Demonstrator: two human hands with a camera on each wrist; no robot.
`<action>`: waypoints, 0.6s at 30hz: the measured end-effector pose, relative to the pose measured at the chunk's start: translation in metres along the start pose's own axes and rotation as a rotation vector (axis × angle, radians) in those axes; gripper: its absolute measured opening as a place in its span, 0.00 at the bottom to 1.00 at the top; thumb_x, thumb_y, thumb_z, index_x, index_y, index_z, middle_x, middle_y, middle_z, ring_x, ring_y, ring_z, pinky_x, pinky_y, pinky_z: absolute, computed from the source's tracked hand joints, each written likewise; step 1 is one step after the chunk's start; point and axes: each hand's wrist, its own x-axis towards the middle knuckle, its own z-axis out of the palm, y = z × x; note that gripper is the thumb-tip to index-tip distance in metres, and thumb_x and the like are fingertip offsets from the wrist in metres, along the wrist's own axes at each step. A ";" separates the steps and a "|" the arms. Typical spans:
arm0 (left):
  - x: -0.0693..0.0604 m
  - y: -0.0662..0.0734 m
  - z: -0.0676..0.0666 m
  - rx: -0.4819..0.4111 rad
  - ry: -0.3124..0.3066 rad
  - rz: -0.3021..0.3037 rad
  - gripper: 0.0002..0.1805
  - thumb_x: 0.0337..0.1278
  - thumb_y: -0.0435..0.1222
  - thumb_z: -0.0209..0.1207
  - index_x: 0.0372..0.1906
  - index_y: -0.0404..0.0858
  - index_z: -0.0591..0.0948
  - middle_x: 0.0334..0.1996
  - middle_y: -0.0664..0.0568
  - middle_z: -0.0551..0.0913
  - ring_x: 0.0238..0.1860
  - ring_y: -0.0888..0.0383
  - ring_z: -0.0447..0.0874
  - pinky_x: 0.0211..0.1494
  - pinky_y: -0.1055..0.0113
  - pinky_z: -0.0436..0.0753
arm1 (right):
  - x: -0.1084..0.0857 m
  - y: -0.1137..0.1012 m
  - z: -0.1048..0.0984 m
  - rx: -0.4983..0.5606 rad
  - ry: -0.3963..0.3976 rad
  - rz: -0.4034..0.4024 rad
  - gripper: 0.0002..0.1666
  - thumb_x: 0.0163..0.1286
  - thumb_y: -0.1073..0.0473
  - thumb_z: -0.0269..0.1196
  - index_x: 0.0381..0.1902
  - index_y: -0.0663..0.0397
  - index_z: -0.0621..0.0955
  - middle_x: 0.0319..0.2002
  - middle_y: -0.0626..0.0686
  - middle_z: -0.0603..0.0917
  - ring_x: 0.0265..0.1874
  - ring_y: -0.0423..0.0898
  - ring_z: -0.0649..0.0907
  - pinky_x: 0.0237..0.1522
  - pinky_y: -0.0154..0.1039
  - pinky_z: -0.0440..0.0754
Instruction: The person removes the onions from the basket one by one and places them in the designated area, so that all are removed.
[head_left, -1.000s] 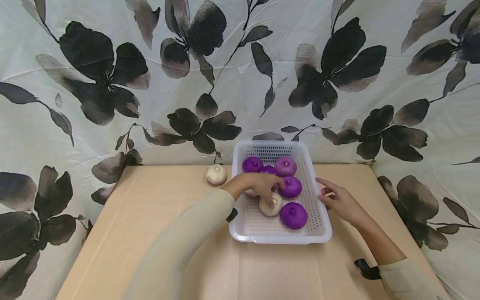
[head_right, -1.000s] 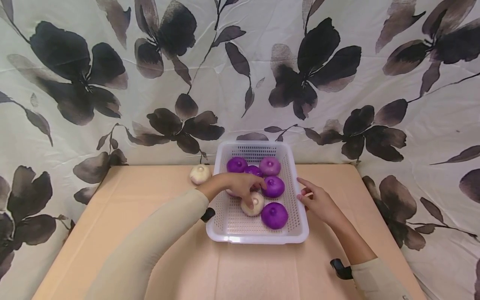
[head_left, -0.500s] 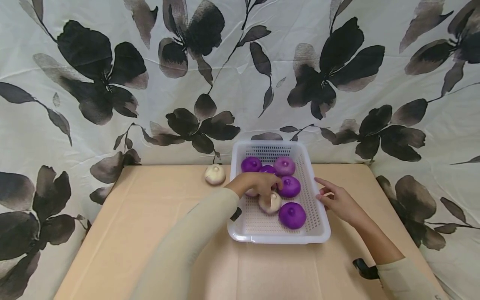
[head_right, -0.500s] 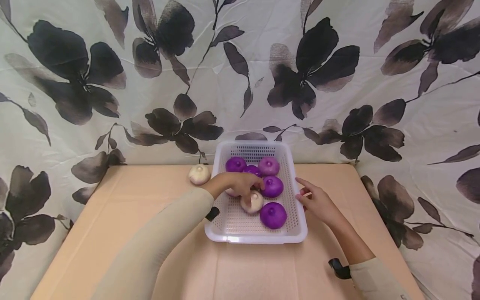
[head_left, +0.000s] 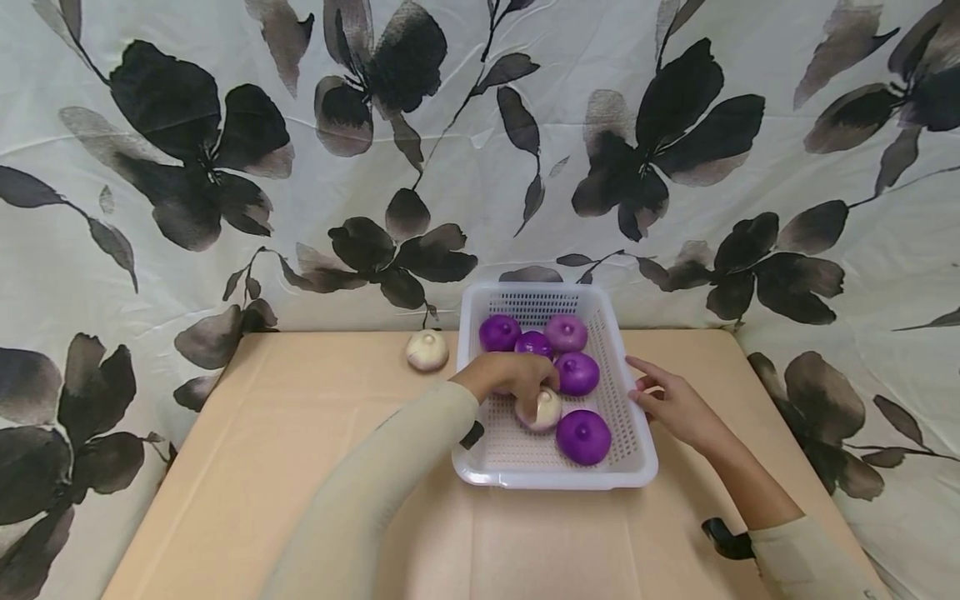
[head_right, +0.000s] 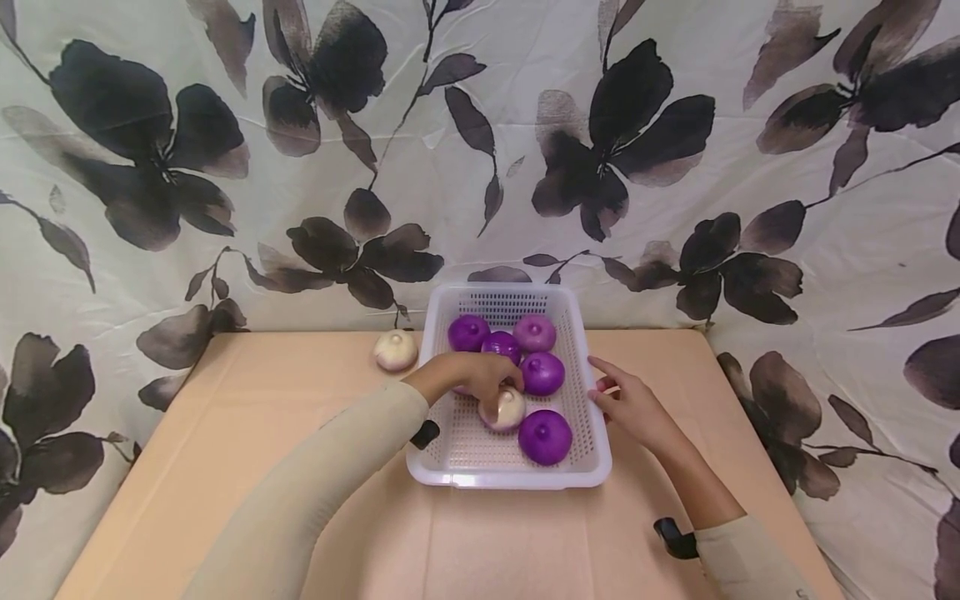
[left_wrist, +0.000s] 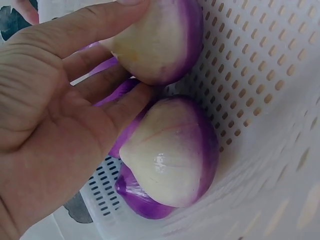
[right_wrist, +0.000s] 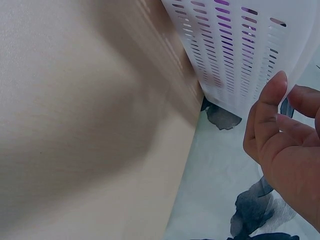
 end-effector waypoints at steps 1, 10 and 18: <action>-0.001 0.000 0.000 0.005 0.000 0.002 0.42 0.37 0.20 0.75 0.66 0.34 0.78 0.58 0.47 0.81 0.56 0.55 0.79 0.62 0.63 0.83 | 0.000 0.000 0.000 0.002 -0.002 -0.001 0.37 0.77 0.69 0.58 0.79 0.68 0.59 0.45 0.65 0.77 0.36 0.47 0.84 0.33 0.36 0.88; -0.007 0.001 -0.005 0.016 0.000 0.034 0.39 0.40 0.24 0.76 0.65 0.36 0.79 0.56 0.49 0.82 0.53 0.57 0.80 0.59 0.65 0.83 | 0.000 0.000 0.001 -0.020 0.005 -0.011 0.37 0.77 0.69 0.58 0.79 0.68 0.59 0.46 0.66 0.77 0.37 0.49 0.84 0.34 0.36 0.88; -0.015 -0.001 -0.019 0.057 0.034 0.148 0.35 0.40 0.32 0.78 0.60 0.40 0.81 0.51 0.54 0.83 0.50 0.59 0.81 0.55 0.70 0.82 | 0.000 0.002 0.001 -0.028 0.003 -0.012 0.37 0.77 0.68 0.59 0.79 0.67 0.59 0.46 0.66 0.77 0.37 0.49 0.84 0.34 0.37 0.88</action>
